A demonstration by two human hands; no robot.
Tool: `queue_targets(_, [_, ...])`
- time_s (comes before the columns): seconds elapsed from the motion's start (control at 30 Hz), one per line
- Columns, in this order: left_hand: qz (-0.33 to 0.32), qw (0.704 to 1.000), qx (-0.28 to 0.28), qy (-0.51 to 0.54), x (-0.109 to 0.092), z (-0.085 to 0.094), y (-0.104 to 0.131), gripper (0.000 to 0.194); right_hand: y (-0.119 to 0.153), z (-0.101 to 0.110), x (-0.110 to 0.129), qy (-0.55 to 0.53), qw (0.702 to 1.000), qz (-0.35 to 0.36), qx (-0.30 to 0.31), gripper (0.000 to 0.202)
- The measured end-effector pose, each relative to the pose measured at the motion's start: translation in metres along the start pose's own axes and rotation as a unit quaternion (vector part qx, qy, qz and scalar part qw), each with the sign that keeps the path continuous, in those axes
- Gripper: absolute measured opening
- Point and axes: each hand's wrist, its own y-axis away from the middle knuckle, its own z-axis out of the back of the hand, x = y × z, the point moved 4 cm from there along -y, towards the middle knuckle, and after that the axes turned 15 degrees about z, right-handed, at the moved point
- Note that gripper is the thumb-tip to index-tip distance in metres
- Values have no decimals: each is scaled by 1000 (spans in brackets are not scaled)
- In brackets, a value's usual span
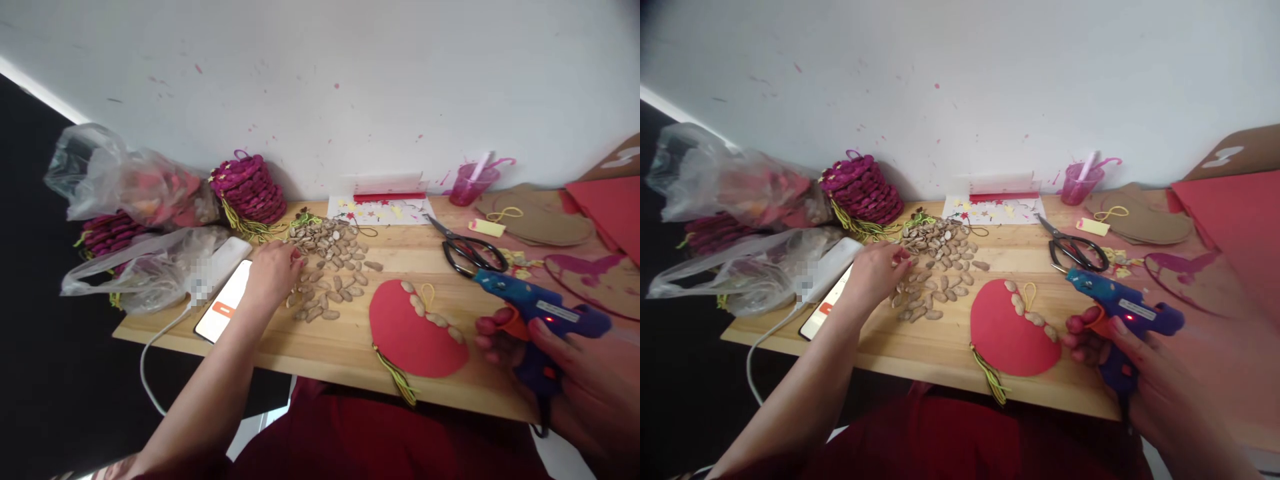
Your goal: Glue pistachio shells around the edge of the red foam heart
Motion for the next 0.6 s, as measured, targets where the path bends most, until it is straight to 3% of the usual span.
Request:
queue_targets(0.23, [-14, 998, 27, 62, 1, -10, -2, 19, 4, -3, 5, 2, 1000, 3, -5, 47])
queue_targets(0.47, [-2, 996, -9, 92, 10, 1, -4, 24, 4, -8, 7, -4, 999, -32, -41, 51])
queue_targets(0.53, [1, 996, -15, 84, 11, 2, -5, 34, 3, -6, 7, -1, 999, -30, -42, 50])
queue_targets(0.6, [-11, 996, -16, 90, 10, -1, -5, 31, 3, -3, 5, 4, 999, -29, -43, 49])
